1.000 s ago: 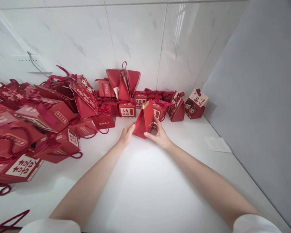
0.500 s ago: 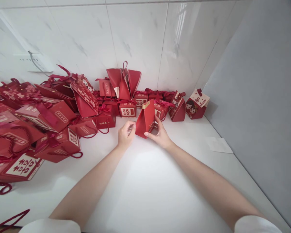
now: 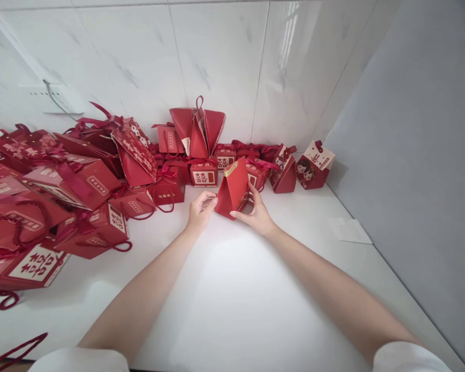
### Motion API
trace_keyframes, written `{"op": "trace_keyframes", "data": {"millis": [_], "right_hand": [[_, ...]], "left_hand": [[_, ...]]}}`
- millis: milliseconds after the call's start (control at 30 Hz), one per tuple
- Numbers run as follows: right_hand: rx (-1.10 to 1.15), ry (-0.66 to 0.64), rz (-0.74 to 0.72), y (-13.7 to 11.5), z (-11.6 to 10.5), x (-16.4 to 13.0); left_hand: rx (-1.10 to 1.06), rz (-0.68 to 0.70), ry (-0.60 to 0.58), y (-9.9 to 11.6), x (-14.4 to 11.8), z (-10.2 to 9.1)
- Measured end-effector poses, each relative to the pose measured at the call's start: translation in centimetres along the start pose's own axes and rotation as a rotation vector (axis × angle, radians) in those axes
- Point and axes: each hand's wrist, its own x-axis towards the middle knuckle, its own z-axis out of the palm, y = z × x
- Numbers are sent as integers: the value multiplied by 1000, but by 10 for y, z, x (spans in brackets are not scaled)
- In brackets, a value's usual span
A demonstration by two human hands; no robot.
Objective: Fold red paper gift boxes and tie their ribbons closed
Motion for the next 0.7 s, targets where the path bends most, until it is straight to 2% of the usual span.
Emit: {"op": "trace_keyframes", "data": {"millis": [200,500,700], "right_hand": [[-24,48,-26,9,-1,2],[-50,47,-34,11,-1,2],[-40,46,-32,10,-1,2]], "left_hand": [[-59,-51,-41,-8,1,-2],[-39,-40,-39,-5,1,-2],[-75,-94,-40,-4,1,0]]}}
